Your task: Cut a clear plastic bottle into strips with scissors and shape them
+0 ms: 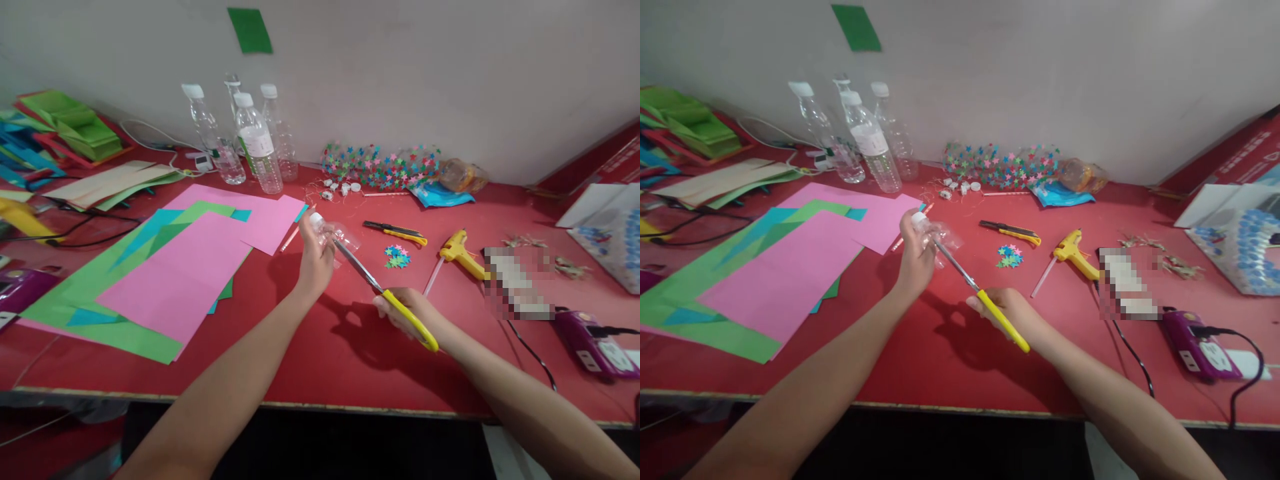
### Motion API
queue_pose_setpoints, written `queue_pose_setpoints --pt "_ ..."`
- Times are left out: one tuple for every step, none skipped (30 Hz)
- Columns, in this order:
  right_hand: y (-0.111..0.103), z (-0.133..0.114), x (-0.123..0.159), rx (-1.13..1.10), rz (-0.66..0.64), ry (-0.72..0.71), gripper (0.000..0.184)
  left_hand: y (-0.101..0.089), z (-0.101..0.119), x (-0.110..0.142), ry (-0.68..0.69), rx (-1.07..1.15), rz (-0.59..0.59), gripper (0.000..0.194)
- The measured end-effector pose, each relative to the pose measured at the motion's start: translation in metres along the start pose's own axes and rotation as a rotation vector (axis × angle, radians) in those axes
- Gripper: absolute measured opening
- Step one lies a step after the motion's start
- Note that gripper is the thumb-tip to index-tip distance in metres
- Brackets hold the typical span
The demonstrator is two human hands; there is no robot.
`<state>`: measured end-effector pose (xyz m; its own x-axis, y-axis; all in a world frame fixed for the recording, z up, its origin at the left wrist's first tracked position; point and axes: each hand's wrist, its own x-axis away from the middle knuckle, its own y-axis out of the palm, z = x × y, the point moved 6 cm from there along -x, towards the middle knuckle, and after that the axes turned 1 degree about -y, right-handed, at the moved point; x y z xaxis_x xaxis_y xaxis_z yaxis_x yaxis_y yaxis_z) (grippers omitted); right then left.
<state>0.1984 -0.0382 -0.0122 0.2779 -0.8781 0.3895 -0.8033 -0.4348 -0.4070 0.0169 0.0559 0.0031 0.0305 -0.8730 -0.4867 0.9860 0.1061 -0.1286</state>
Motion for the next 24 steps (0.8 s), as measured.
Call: queue_pose_setpoints --pt "-0.001 -0.002 0.001 0.008 -0.009 -0.014 0.052 0.001 0.000 0.000 -0.004 0.015 0.000 0.053" --pt "-0.002 -0.003 0.002 0.018 -0.017 -0.027 0.052 0.002 0.001 0.001 -0.005 0.028 -0.008 0.052" --pt "-0.002 -0.004 0.003 0.026 -0.023 -0.039 0.053 0.003 0.001 0.002 -0.004 0.035 -0.018 0.053" --pt "-0.003 -0.004 0.003 0.026 -0.027 -0.048 0.053 0.005 0.003 0.003 0.001 0.030 -0.026 0.053" --pt "-0.003 -0.003 0.004 0.015 -0.032 -0.054 0.053 0.006 0.004 0.004 0.010 0.019 -0.026 0.053" --pt "-0.002 -0.001 0.004 0.000 -0.031 -0.055 0.053 0.006 0.006 0.004 0.022 0.007 -0.023 0.053" --pt "-0.002 0.001 0.003 -0.014 -0.024 -0.055 0.052 0.007 0.007 0.005 0.037 -0.002 -0.019 0.052" --pt "-0.001 0.003 0.003 -0.023 -0.012 -0.055 0.051 0.007 0.009 0.005 0.050 -0.006 -0.019 0.052" --pt "-0.001 0.005 0.002 -0.027 0.001 -0.054 0.049 0.008 0.009 0.006 0.056 -0.003 -0.024 0.052" --pt "0.000 0.007 0.002 -0.024 0.013 -0.050 0.047 0.009 0.008 0.006 0.054 0.006 -0.036 0.053" --pt "0.001 0.008 0.002 -0.019 0.023 -0.044 0.046 0.010 0.007 0.006 0.044 0.015 -0.046 0.054" --pt "0.002 0.009 0.001 -0.018 0.027 -0.036 0.045 0.010 0.005 0.005 0.032 0.018 -0.045 0.056" --pt "0.002 0.010 0.001 -0.024 0.025 -0.026 0.044 0.009 0.003 0.005 0.022 0.015 -0.030 0.057" --pt "0.003 0.010 0.001 -0.034 0.021 -0.014 0.044 0.008 0.001 0.004 0.019 0.009 -0.009 0.058" --pt "0.003 0.009 0.001 -0.046 0.017 -0.003 0.045 0.007 0.000 0.004 0.024 0.001 0.010 0.058" --pt "0.003 0.008 0.001 -0.057 0.012 0.009 0.045 0.006 -0.001 0.004 0.033 -0.005 0.022 0.059" --pt "0.003 0.006 0.001 -0.066 0.004 0.019 0.046 0.005 -0.001 0.003 0.041 -0.008 0.025 0.060" --pt "0.002 0.004 0.001 -0.073 -0.005 0.024 0.046 0.005 -0.002 0.003 0.050 -0.006 0.017 0.061" --pt "0.002 0.002 0.001 -0.075 -0.014 0.024 0.046 0.006 -0.002 0.003 0.059 -0.004 0.002 0.062" --pt "0.001 -0.001 0.001 -0.074 -0.022 0.018 0.046 0.007 -0.001 0.003 0.069 -0.005 -0.014 0.063" --pt "0.000 -0.002 0.001 -0.070 -0.029 0.008 0.046 0.007 0.000 0.003 0.084 -0.013 -0.027 0.064" --pt "-0.001 -0.004 0.001 -0.064 -0.029 -0.002 0.047 0.008 0.001 0.003 0.103 -0.027 -0.038 0.064" --pt "-0.001 -0.004 0.001 -0.059 -0.025 -0.008 0.048 0.008 0.003 0.004 0.124 -0.045 -0.048 0.065" --pt "-0.002 -0.004 0.001 -0.056 -0.021 -0.012 0.049 0.009 0.004 0.005 0.148 -0.066 -0.065 0.065"
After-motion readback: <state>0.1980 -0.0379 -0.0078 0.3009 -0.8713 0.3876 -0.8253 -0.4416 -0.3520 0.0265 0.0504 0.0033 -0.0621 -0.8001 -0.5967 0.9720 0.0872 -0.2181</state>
